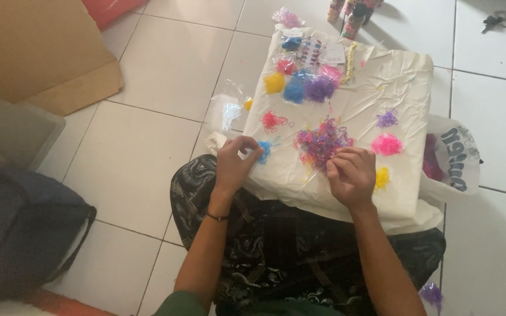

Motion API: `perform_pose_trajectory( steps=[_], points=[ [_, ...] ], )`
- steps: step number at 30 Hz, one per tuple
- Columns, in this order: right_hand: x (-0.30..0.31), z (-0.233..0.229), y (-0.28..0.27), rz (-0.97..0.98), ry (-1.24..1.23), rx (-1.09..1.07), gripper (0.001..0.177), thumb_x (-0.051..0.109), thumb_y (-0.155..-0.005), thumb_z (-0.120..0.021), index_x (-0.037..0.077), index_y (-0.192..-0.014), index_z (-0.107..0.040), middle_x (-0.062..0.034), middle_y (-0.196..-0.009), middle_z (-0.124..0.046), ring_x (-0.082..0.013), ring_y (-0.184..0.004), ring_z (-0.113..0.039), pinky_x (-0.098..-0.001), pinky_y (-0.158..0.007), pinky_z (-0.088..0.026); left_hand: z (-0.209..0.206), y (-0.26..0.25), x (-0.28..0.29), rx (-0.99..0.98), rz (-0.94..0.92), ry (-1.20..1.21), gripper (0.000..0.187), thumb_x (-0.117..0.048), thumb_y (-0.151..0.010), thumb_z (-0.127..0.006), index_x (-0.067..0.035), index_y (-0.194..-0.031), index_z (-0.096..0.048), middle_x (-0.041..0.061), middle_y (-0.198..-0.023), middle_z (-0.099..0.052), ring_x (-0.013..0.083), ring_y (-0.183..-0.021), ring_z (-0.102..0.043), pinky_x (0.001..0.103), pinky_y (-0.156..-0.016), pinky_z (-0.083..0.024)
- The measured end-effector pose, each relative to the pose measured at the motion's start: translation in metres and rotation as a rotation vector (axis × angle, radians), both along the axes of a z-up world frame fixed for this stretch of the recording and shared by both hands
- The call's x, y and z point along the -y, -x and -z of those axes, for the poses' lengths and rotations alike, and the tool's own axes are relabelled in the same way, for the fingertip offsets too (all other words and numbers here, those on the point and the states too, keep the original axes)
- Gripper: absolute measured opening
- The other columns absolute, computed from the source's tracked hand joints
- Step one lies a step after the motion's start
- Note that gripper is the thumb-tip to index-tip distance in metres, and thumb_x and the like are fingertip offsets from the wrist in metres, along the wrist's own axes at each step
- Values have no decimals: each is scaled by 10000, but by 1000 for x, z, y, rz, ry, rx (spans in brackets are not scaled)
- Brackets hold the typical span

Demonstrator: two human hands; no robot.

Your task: The person is weaving colorful rubber bands together to create a handicraft, working on a cloth spread on the floor.

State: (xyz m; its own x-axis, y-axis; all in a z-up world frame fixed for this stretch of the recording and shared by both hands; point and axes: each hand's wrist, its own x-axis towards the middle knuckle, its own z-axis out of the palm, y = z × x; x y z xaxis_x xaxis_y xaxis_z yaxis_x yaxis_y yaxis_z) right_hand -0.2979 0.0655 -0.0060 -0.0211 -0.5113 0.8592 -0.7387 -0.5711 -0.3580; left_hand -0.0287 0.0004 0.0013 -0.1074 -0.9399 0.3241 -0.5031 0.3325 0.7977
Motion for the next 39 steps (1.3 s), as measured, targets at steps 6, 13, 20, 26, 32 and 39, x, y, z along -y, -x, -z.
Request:
perform_pose_trajectory(
  steps=[6, 13, 20, 26, 32, 39],
  points=[
    [-1, -4, -2, -24, 1, 48, 123, 84, -901, -749, 47, -786, -769, -91, -796, -738, -295, -840, -717, -392, -799, -487, -7, -1, -1, 19, 29, 100, 90, -289, -927, -769, -201, -943, -782, -10, -894, -769, 180, -784, -669, 308, -750, -555],
    [0, -2, 0, 19, 12, 26, 133, 99, -900, -756, 67, -770, -757, -56, -787, -730, -278, -851, -721, -375, -803, -484, -17, 6, -14, -5, -17, 130, 93, -214, -957, -720, -154, -1013, -763, 52, -1009, -723, 247, -930, -675, 325, -742, -547],
    [-3, -7, -3, 24, -15, 38, 130, 110, -914, -743, 55, -798, -764, -79, -788, -729, -280, -836, -711, -378, -782, -494, -12, 46, -48, -60, -24, 133, 406, -212, -1057, -521, -18, -1413, -495, 274, -1432, -496, 472, -1377, -429, 583, -1147, -330],
    [-1, -2, -1, 27, -2, 46, 127, 121, -917, -746, 61, -807, -767, -73, -788, -727, -270, -838, -708, -372, -789, -495, -8, 57, -42, 16, 4, 150, 461, -242, -1064, -496, 27, -1435, -444, 305, -1436, -487, 498, -1392, -398, 596, -1167, -296],
    [-2, -6, -2, 31, -17, 53, 126, 121, -920, -730, 64, -812, -763, -67, -783, -722, -268, -837, -704, -376, -777, -490, -4, 44, -17, 125, 72, 188, 355, -237, -1044, -549, -4, -1305, -608, 220, -1307, -616, 442, -1329, -522, 522, -1119, -427],
    [-1, -5, -2, 33, -9, 62, 116, 117, -912, -736, 66, -813, -770, -66, -787, -727, -266, -835, -710, -374, -781, -500, 2, 41, -10, 215, 129, 225, 305, -117, -993, -581, -81, -1277, -685, 145, -1191, -702, 392, -1272, -590, 505, -1103, -453]
  ],
)
